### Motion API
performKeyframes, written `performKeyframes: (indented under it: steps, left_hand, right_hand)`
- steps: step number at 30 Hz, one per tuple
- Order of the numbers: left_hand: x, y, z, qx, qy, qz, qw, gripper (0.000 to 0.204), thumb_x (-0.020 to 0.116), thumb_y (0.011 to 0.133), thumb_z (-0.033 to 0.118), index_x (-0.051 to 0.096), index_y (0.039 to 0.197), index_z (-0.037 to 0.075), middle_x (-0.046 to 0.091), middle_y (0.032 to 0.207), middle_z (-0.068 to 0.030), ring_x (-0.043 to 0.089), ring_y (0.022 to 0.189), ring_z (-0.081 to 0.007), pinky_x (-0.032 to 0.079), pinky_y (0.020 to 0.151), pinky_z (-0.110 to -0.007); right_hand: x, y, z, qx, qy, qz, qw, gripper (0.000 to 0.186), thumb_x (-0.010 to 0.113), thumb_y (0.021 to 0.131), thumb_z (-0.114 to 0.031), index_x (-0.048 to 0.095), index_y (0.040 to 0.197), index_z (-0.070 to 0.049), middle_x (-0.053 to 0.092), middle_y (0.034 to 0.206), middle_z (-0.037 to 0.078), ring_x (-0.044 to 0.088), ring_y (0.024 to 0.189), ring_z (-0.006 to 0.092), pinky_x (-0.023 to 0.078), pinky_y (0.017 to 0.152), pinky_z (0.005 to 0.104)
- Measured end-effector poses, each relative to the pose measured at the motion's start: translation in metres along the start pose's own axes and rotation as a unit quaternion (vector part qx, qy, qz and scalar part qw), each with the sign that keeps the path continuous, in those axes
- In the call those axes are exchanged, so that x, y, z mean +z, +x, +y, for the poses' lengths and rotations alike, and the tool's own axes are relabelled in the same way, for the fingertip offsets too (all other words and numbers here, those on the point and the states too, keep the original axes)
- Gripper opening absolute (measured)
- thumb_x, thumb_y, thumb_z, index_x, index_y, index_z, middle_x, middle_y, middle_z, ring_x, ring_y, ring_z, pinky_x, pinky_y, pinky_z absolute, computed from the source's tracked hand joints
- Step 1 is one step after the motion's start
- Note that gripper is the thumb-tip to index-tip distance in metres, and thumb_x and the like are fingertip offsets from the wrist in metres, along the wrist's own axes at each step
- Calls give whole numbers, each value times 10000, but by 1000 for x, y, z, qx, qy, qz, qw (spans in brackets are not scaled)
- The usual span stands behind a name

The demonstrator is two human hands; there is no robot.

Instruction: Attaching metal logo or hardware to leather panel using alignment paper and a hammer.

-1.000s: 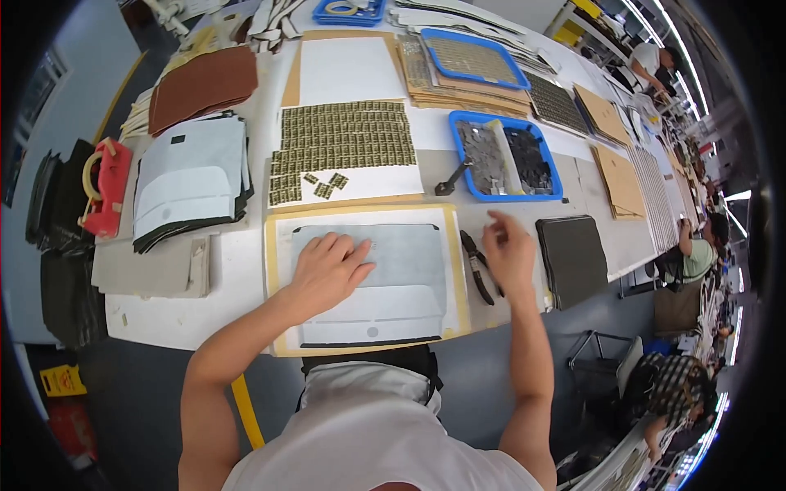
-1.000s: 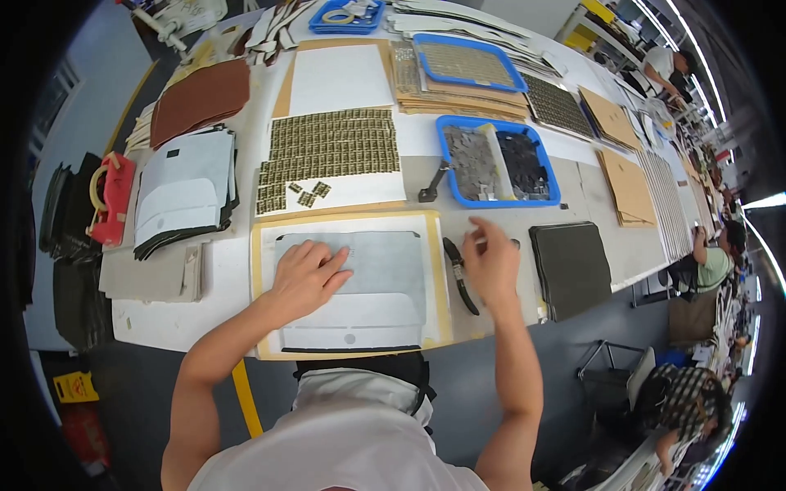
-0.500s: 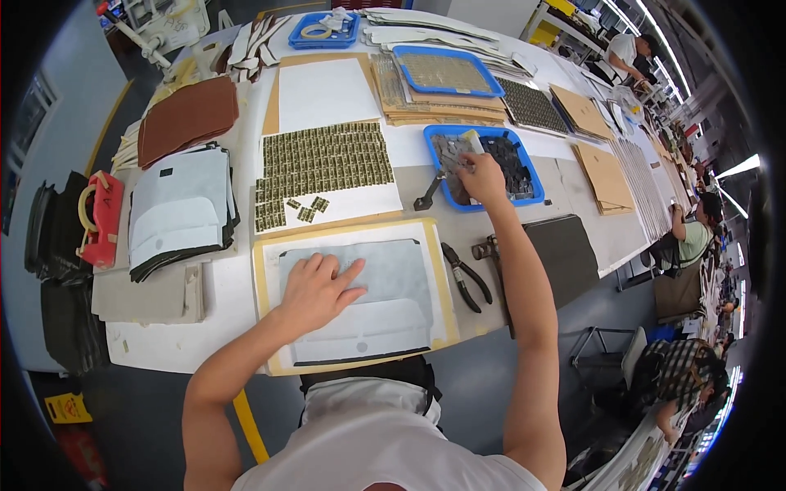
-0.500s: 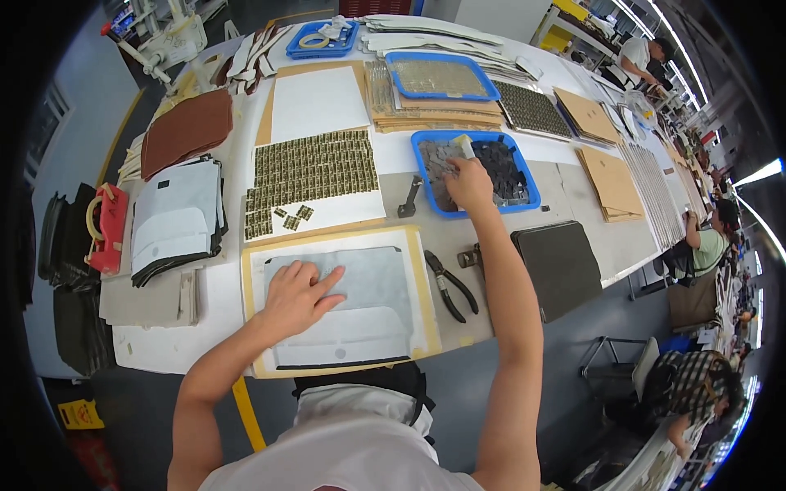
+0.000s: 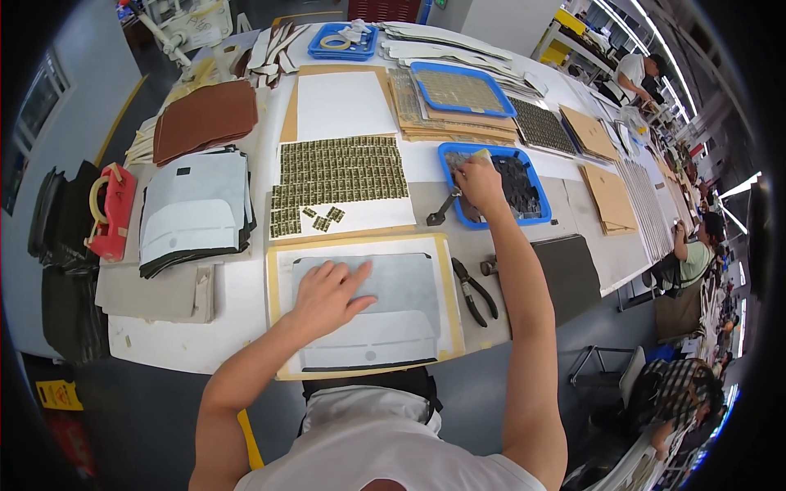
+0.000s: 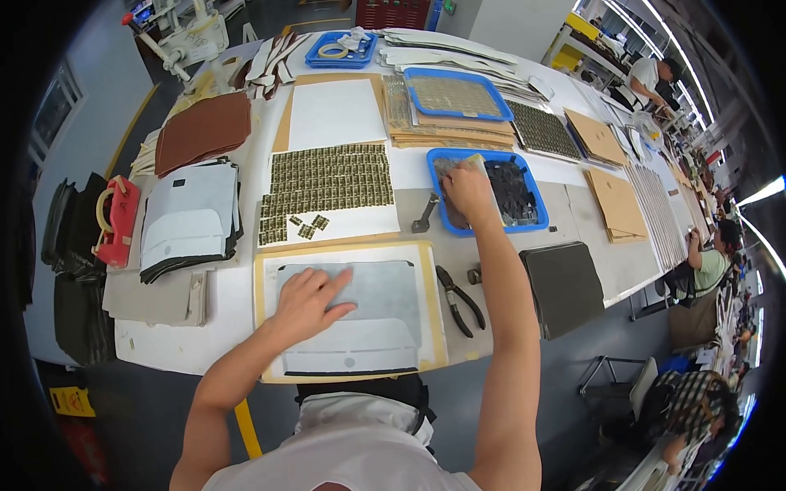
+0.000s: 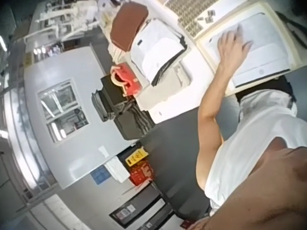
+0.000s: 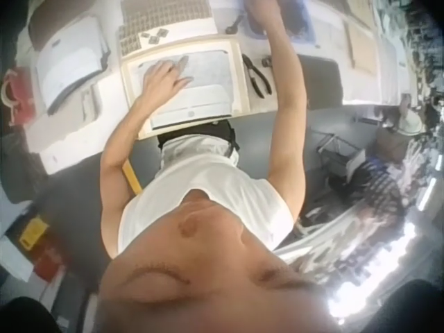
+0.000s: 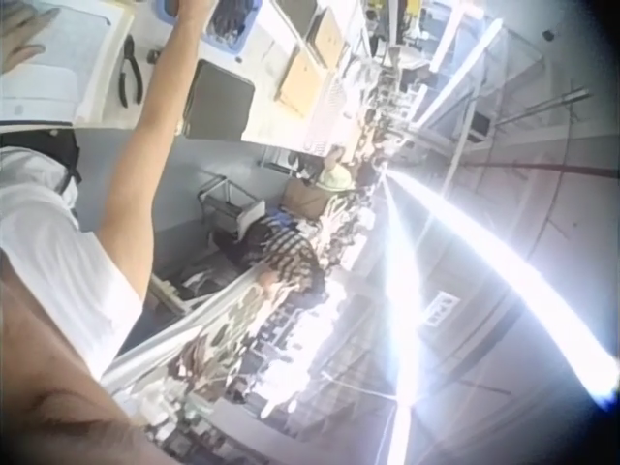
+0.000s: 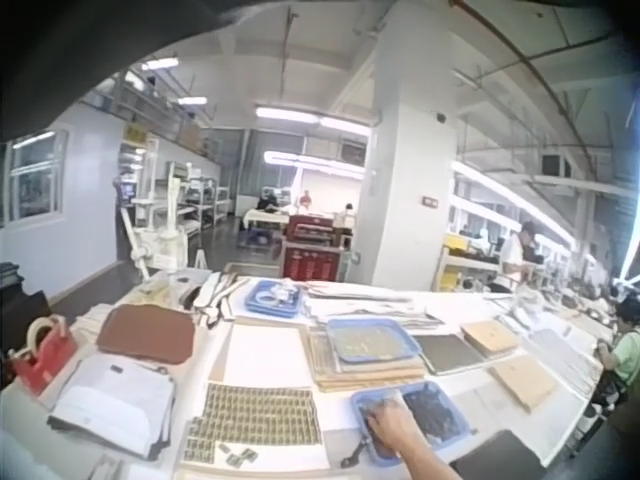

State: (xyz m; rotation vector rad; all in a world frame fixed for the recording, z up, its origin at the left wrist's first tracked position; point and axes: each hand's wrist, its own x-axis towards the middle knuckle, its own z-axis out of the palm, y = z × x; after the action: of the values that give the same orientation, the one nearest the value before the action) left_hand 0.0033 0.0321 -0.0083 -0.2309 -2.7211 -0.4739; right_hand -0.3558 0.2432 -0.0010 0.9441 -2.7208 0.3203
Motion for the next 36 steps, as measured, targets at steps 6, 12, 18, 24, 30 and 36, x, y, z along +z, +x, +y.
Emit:
performKeyframes:
  steps: [6,12,18,24,30,36]
  left_hand:
    - [3,-6,-4,-6,-9,17,1000,446,761,868,391,718,1190,85,557,868,-22,551,836,-213,476,718,-381]
    - [0,-5,3,-14,-4,49,999,327,765,863,322,756,1087,83,572,855,-14,556,835,-206,469,683,-374]
    - [3,-13,0,-73,-16,80,994,188,764,845,188,776,1011,100,596,817,-19,584,797,-233,476,682,-388]
    - [-3,0,-5,-116,-135,42,983,154,763,857,168,795,996,109,650,803,-33,617,769,-252,494,704,-399]
    - [-6,-3,-7,-162,-170,22,972,222,781,831,162,785,1047,116,657,785,-27,633,767,-243,497,714,-397]
    - [-13,-3,-10,-171,-188,7,967,235,785,795,107,769,1029,100,660,787,-21,637,753,-236,497,713,-393]
  right_hand:
    - [-8,4,0,148,115,44,981,285,700,915,-270,767,1092,-57,747,920,132,729,802,280,587,762,409]
    - [-32,-22,24,303,588,38,749,195,693,939,-31,699,1061,121,730,941,145,742,808,200,629,698,246]
    - [-65,-59,-3,207,708,69,671,279,678,953,-53,671,1213,45,718,967,82,697,822,147,592,717,228]
    - [-91,-136,-123,163,680,-28,714,61,682,916,6,684,977,13,704,924,74,659,743,145,556,711,295]
    - [-44,-155,-179,172,630,-215,726,110,726,886,35,709,989,2,697,865,25,625,715,84,527,669,253]
    - [-29,-162,-189,174,595,-219,754,124,734,907,-2,709,1026,21,685,795,9,602,689,66,491,628,210]
